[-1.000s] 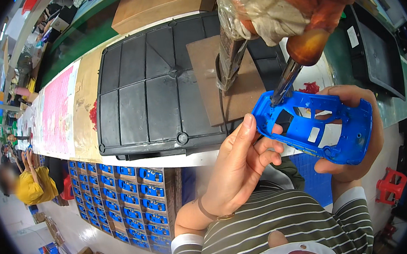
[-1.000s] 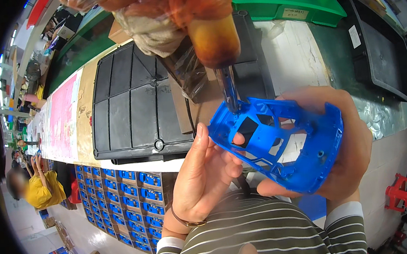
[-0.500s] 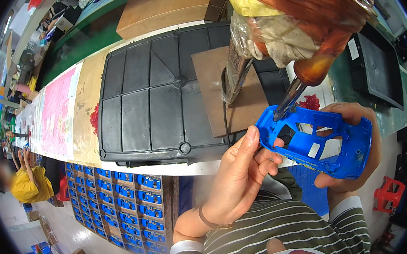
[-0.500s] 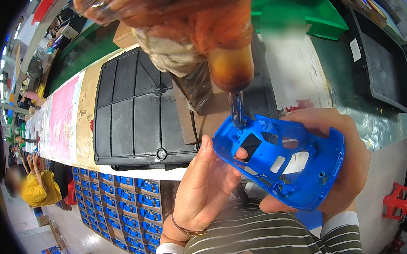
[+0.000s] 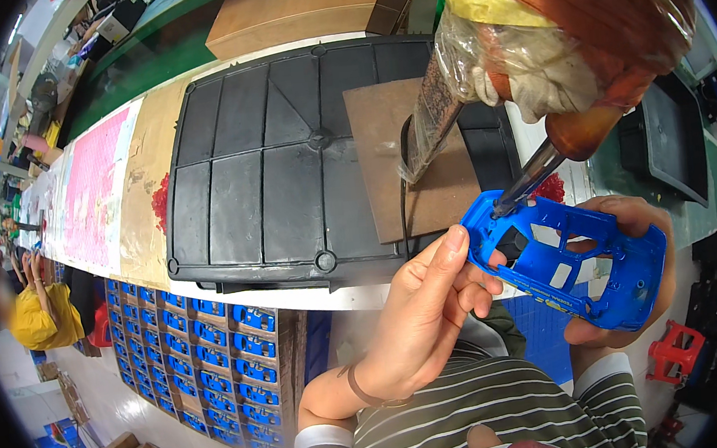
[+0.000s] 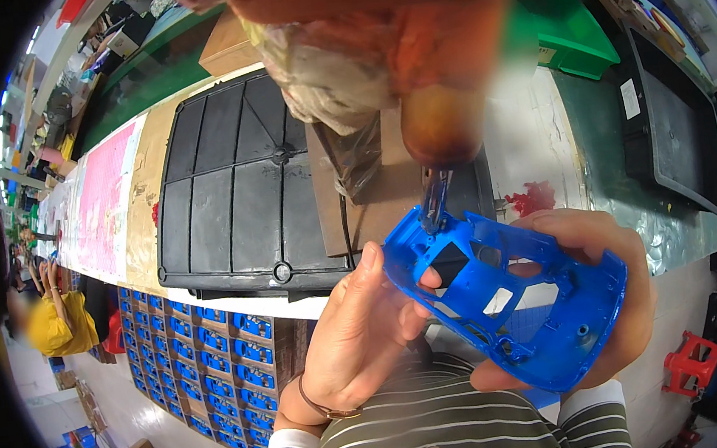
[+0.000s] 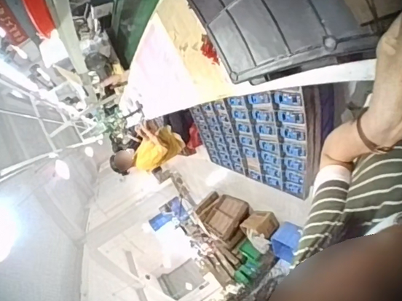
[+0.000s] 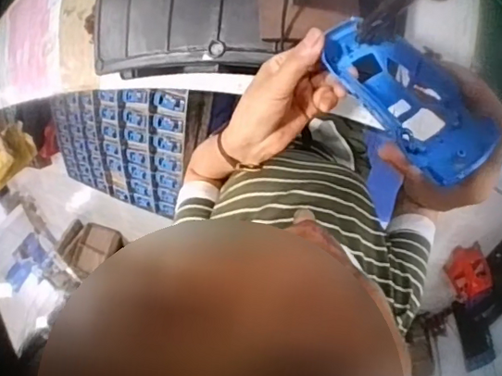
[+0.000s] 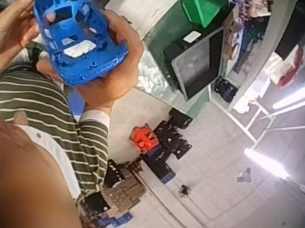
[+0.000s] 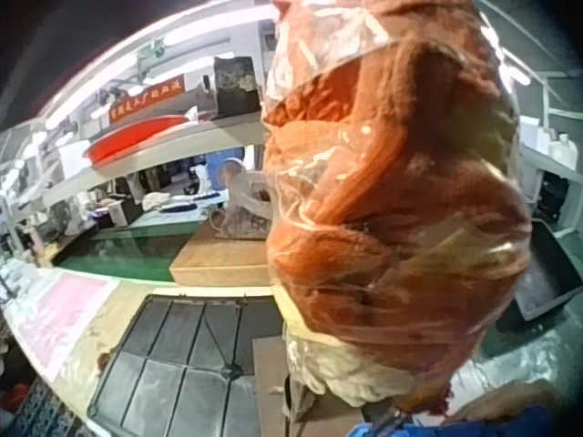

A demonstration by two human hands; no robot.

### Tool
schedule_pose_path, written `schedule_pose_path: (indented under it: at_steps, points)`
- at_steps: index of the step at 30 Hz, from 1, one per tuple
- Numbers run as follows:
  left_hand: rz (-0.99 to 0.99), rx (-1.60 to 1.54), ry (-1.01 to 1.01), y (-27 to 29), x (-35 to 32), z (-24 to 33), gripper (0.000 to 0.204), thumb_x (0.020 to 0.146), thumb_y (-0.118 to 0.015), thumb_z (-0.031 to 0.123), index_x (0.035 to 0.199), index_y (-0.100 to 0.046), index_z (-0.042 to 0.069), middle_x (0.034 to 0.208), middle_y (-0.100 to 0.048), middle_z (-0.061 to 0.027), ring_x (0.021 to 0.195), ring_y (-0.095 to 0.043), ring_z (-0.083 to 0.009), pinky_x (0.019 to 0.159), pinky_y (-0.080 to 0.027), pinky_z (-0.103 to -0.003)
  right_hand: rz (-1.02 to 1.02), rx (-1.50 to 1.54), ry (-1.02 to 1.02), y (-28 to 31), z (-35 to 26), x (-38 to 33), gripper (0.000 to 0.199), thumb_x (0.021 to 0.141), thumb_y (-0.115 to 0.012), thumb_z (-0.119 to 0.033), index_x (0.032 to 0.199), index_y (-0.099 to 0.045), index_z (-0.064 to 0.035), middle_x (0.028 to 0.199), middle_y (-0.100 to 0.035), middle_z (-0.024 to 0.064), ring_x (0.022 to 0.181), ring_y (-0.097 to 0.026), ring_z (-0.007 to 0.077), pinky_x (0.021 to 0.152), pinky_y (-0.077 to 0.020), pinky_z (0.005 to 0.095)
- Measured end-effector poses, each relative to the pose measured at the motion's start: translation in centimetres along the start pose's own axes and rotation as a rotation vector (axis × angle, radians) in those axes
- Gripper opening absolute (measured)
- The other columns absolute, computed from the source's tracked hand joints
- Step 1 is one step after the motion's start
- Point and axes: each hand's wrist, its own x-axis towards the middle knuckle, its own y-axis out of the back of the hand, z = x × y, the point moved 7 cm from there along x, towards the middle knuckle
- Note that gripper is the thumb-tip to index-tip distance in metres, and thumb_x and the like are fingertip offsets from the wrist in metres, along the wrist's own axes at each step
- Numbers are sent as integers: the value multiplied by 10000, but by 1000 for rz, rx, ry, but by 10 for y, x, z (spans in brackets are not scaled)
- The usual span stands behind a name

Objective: The person attaches small components to toy car bodies by hand, heat-stakes them against a heated tool, and places the assembled car bodies into a tray.

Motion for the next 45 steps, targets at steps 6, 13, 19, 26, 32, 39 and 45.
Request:
schedule_pose_path:
  at_steps: [6, 13, 19, 26, 32, 39, 45]
  points:
    - [12, -5, 17, -2, 0, 0, 338, 919, -447, 316, 1014, -546, 7, 873, -593, -45, 682, -538, -77, 560, -439, -174, 33, 12, -28, 2, 1, -3, 933, 343, -915, -282, 1094, -443, 7, 1006, -548, 119, 862, -576, 176, 761, -475, 286]
    - [2, 64, 32, 0, 0, 1, 376, 917, -416, 392, 997, -547, 49, 883, -601, -50, 748, -524, -105, 721, -444, -236, -4, -18, 11, 2, 2, -1, 939, 355, -915, -271, 1105, -433, 24, 1009, -542, 123, 856, -575, 174, 745, -478, 278]
    - [17, 81, 42, -4, -1, 2, 373, 916, -419, 394, 989, -549, 52, 881, -602, -37, 739, -510, -103, 713, -428, -236, -219, 66, 55, 0, 4, 4, 974, 365, -918, -235, 1129, -401, 78, 1017, -532, 160, 884, -575, 182, 746, -471, 274]
    - [22, 97, 55, -4, -1, 2, 372, 915, -423, 397, 990, -546, 55, 874, -597, -29, 718, -490, -97, 661, -403, -220, -176, 68, 86, 4, 1, 4, 997, 353, -920, -249, 1136, -397, 81, 1023, -525, 175, 881, -578, 209, 763, -463, 297]
    - [7, 97, 57, -2, -2, 5, 363, 909, -435, 400, 991, -531, 60, 860, -590, -33, 724, -490, -100, 626, -395, -215, -97, -42, 195, 2, 7, 1, 1018, 399, -805, -565, 1101, -429, 70, 933, -544, 155, 848, -586, 236, 702, -507, 295]
    - [41, 108, 43, -3, -2, 6, 360, 911, -430, 400, 972, -529, 60, 875, -584, -40, 713, -497, -110, 603, -396, -220, -221, 52, 270, 1, -1, 7, 1007, 368, -889, -353, 1131, -403, 91, 987, -531, 184, 878, -578, 251, 758, -471, 328]
    - [11, 96, 51, -4, 2, 6, 368, 924, -404, 378, 1033, -504, 41, 887, -581, -76, 717, -526, -137, 579, -425, -238, -227, 80, 165, -5, 1, 11, 953, 330, -914, -286, 1090, -447, 48, 993, -543, 165, 867, -582, 227, 769, -464, 321]
